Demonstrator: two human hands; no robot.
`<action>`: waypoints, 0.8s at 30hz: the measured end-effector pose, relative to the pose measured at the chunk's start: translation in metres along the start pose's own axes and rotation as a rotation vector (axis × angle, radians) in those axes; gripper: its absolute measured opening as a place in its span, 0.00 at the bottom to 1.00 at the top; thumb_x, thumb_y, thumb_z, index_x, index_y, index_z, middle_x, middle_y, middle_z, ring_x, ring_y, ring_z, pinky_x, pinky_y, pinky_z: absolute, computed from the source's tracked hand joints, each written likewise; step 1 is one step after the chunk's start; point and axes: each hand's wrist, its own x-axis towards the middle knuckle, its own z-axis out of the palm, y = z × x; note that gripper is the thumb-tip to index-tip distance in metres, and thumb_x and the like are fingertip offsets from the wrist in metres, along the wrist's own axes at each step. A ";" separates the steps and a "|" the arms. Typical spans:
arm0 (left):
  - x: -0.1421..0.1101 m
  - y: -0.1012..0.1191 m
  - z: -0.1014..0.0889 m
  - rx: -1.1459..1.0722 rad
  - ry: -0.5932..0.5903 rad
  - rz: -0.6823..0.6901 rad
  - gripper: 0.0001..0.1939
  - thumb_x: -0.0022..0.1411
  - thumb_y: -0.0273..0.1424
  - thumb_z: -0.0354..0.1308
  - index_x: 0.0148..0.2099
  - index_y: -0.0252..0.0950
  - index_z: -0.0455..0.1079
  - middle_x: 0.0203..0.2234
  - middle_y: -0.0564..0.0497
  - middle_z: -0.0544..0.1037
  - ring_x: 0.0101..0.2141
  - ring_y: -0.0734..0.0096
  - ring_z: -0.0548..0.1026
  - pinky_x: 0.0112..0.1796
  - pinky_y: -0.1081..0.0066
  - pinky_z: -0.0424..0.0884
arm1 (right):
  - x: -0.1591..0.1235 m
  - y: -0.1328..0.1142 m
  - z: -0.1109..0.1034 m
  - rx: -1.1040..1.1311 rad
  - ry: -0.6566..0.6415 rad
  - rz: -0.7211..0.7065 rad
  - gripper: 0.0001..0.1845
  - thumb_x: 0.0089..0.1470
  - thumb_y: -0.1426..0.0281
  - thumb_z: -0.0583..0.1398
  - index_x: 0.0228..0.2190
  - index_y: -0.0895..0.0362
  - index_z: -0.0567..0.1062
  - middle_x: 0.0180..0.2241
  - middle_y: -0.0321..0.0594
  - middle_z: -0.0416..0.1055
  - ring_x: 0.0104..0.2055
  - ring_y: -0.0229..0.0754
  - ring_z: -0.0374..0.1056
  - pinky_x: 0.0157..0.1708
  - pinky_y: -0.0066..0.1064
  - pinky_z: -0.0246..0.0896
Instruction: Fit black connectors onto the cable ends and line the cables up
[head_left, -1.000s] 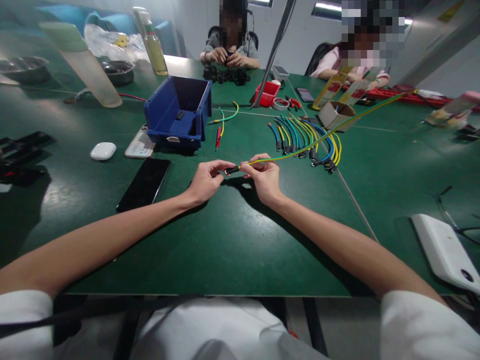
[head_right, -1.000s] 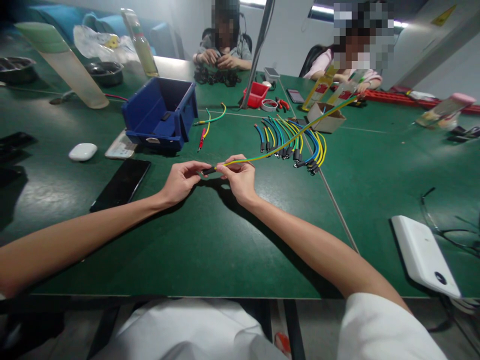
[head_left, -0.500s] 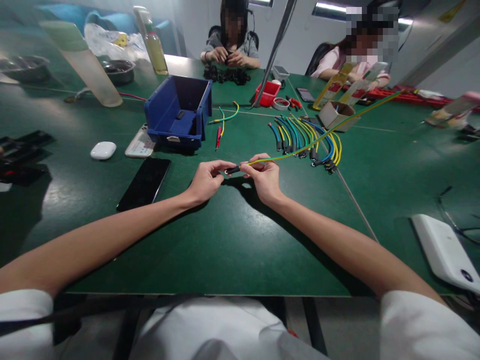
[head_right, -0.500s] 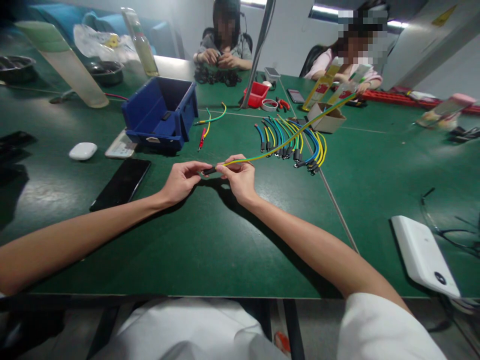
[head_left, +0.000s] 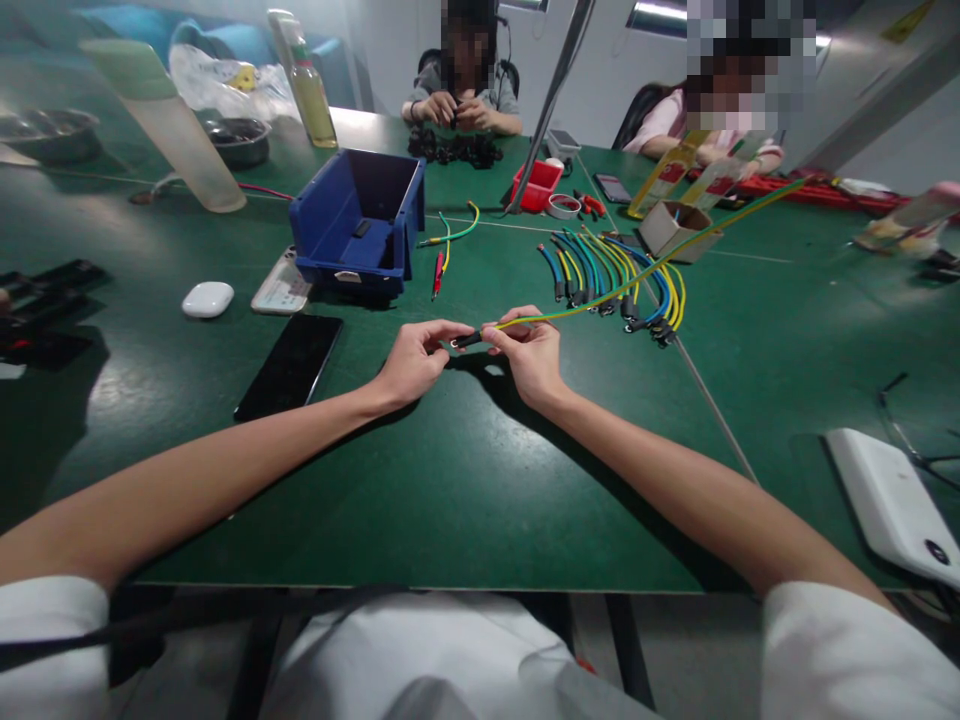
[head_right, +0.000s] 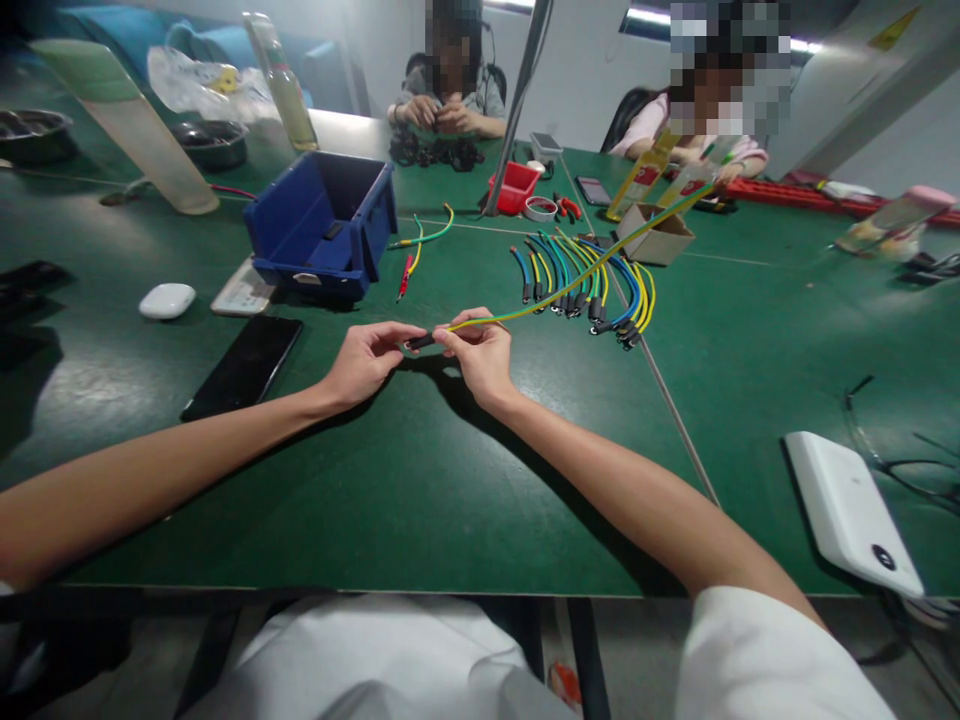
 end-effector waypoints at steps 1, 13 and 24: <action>0.000 0.000 0.000 0.005 -0.001 0.001 0.24 0.48 0.17 0.51 0.45 0.34 0.77 0.40 0.47 0.81 0.40 0.66 0.79 0.47 0.63 0.74 | 0.000 0.000 0.000 0.000 -0.001 0.003 0.19 0.39 0.65 0.71 0.29 0.52 0.66 0.27 0.31 0.77 0.29 0.37 0.74 0.25 0.27 0.67; 0.000 -0.001 0.000 0.034 0.004 0.012 0.23 0.50 0.17 0.50 0.45 0.33 0.77 0.39 0.47 0.81 0.39 0.67 0.78 0.45 0.65 0.74 | 0.000 -0.001 0.001 0.000 0.008 -0.002 0.20 0.38 0.65 0.71 0.28 0.53 0.67 0.26 0.32 0.77 0.28 0.38 0.74 0.25 0.26 0.66; -0.001 0.000 0.001 0.133 -0.012 0.023 0.16 0.57 0.23 0.56 0.47 0.34 0.76 0.41 0.46 0.81 0.41 0.65 0.78 0.41 0.67 0.73 | -0.001 0.001 0.001 -0.009 0.017 -0.023 0.19 0.39 0.65 0.71 0.29 0.54 0.67 0.26 0.32 0.77 0.27 0.36 0.72 0.22 0.24 0.63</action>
